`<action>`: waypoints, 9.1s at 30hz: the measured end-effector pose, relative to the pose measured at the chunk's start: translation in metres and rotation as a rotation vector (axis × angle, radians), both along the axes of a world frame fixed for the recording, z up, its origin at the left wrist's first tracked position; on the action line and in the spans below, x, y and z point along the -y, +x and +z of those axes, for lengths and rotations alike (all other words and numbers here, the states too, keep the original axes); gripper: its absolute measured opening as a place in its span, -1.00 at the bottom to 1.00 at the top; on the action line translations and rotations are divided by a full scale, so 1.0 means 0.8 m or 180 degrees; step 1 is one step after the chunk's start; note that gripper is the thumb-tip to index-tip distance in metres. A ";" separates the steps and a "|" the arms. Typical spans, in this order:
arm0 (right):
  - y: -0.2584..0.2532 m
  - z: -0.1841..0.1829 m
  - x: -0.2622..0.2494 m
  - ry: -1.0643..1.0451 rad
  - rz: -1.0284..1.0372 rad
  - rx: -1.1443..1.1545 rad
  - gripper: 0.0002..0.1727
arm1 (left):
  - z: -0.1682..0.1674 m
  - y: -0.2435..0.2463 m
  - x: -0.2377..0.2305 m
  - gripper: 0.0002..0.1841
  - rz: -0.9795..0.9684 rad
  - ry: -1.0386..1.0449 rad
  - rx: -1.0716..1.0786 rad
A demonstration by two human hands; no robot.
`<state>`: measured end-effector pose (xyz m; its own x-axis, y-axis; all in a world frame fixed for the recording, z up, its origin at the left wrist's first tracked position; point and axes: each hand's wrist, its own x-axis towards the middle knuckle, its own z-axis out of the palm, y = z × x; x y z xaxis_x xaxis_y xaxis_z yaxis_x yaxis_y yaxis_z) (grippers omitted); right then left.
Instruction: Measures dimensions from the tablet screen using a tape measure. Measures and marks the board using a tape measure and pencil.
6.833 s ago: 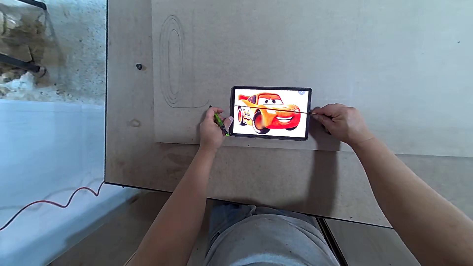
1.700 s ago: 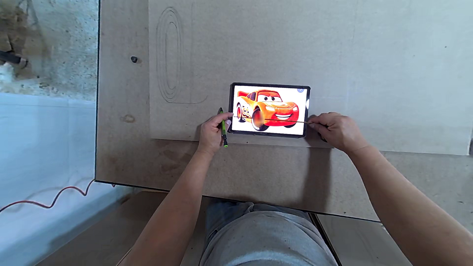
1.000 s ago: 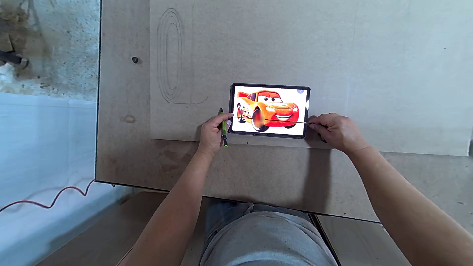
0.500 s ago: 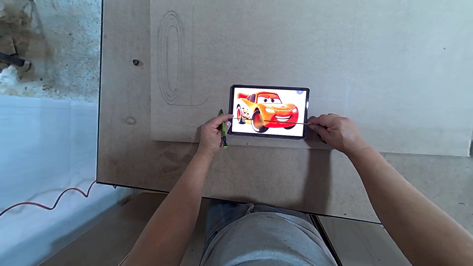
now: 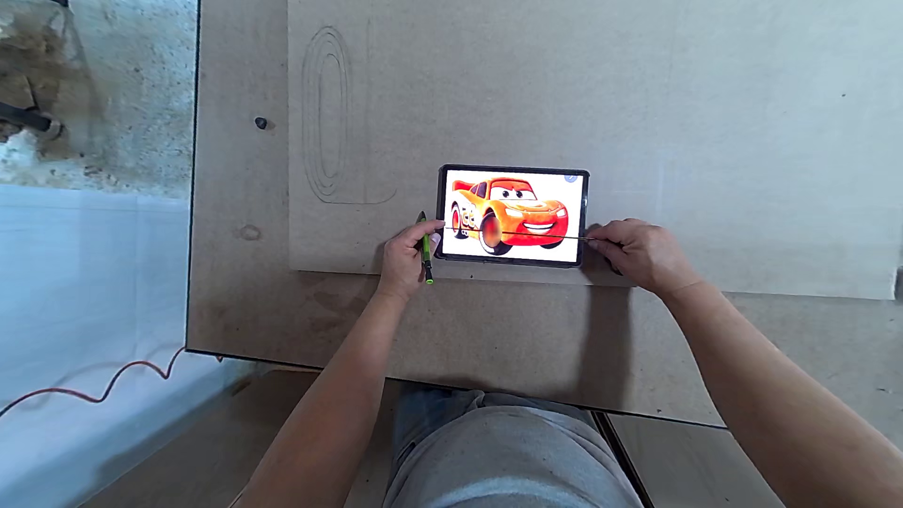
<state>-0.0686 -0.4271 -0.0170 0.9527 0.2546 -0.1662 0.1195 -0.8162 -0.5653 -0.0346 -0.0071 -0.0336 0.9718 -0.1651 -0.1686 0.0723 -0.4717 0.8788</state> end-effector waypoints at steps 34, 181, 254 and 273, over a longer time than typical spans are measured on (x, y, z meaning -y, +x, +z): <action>-0.169 0.013 -0.150 0.0724 -0.0295 -0.0968 -0.66 | 0.071 -0.080 -0.086 -0.67 0.0479 -0.0379 -0.0516; -0.047 -0.007 -0.572 0.1676 -0.2792 -0.1843 -0.77 | -0.002 0.235 -0.268 -0.72 -0.0700 0.0358 0.0058; 0.245 0.026 -0.456 -0.1037 -0.1389 -0.1217 -0.69 | 0.005 0.280 -0.182 -0.92 -0.0905 0.0286 -0.0512; 0.243 0.023 -0.454 -0.0923 -0.1392 -0.1179 -0.69 | 0.000 0.278 -0.182 -0.94 -0.0955 0.0395 -0.0379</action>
